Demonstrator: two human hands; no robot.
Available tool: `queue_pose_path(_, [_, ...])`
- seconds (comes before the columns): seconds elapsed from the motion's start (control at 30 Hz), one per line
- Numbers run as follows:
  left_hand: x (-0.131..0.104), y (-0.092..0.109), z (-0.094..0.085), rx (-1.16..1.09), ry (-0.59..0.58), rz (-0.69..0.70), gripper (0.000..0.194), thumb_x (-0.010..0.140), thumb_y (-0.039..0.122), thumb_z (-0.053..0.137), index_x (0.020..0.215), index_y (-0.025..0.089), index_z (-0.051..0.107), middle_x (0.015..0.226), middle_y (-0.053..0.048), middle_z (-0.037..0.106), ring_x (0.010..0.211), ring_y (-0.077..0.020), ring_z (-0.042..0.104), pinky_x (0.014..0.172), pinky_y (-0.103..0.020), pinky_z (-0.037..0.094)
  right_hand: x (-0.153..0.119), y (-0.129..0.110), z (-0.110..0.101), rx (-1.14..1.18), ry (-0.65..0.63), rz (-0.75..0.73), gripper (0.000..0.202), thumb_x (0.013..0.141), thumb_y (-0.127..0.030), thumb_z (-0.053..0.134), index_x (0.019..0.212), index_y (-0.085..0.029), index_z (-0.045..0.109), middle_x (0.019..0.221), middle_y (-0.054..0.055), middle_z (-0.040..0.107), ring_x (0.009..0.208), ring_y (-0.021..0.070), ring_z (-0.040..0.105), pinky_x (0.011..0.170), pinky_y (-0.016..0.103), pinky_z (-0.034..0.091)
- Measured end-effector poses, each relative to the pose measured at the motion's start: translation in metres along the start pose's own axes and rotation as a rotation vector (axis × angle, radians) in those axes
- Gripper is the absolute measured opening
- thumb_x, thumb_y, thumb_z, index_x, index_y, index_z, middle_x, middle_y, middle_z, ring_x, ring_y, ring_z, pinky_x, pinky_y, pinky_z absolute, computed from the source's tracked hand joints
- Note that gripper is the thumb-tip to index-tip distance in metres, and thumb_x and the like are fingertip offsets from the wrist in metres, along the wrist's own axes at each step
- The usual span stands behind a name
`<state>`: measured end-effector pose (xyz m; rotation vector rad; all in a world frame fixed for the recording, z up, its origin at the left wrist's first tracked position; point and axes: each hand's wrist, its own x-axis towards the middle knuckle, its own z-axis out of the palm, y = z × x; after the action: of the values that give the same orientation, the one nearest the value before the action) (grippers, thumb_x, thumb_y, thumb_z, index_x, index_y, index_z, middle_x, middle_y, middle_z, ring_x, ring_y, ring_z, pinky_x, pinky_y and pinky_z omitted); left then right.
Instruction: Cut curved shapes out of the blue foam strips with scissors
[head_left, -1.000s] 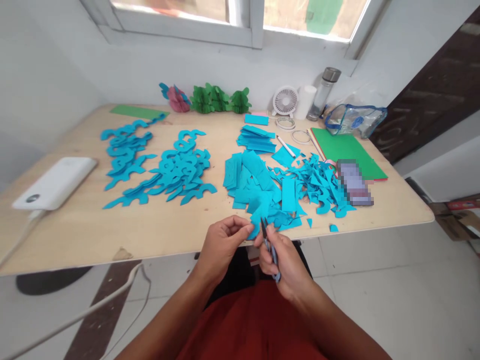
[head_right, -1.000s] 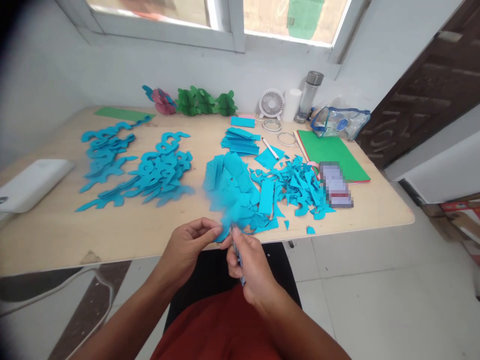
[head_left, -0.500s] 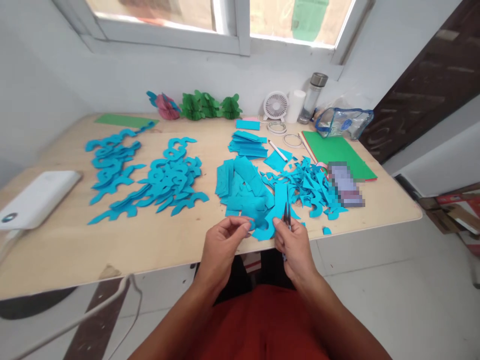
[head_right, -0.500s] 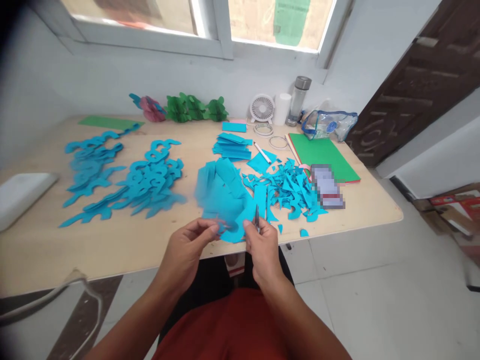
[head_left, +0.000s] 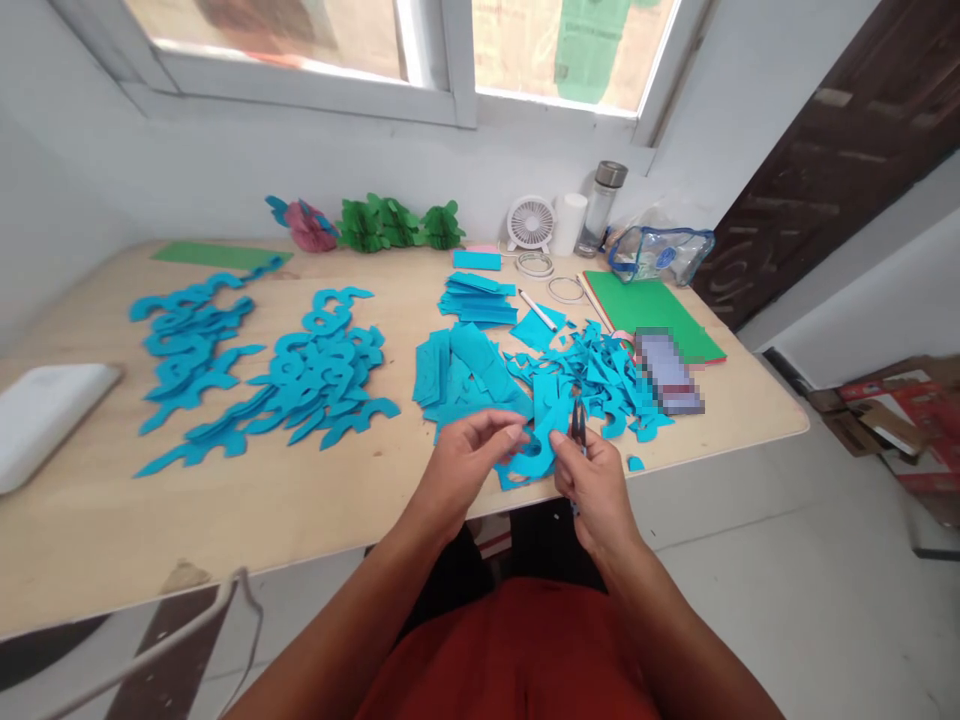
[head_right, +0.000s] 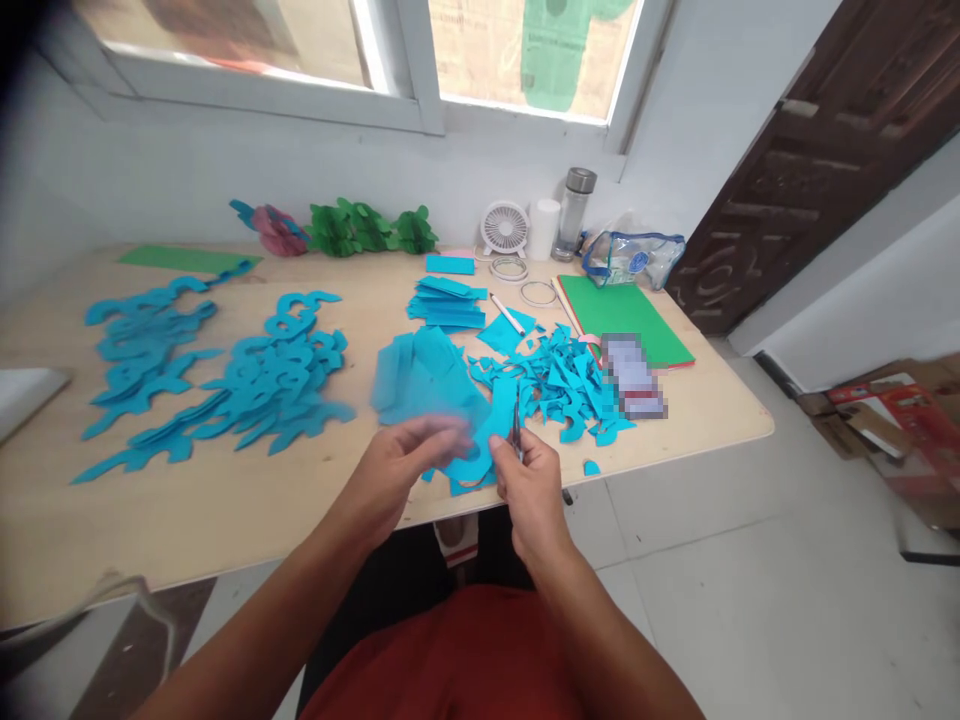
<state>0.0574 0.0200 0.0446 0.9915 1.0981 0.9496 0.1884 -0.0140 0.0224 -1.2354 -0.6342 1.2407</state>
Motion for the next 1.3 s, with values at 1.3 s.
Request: queue_pose_path(1.3, [-0.021,0.021,-0.046,-0.001,-0.192,0.052,0.011,0.066,0.025,0.074,0.069,0.017,0.067,0.064,-0.001,0.067,0.061,-0.0147,0.062,0.064,-0.028,0.051,-0.020,-0.014,-0.003,-0.462,-0.626,-0.030,0.036,0.092,-0.044,0.045,0.075,-0.017,0.061,0.053,-0.005,0.038,0.047,0.0101,0.030,0.045,0.023,0.023])
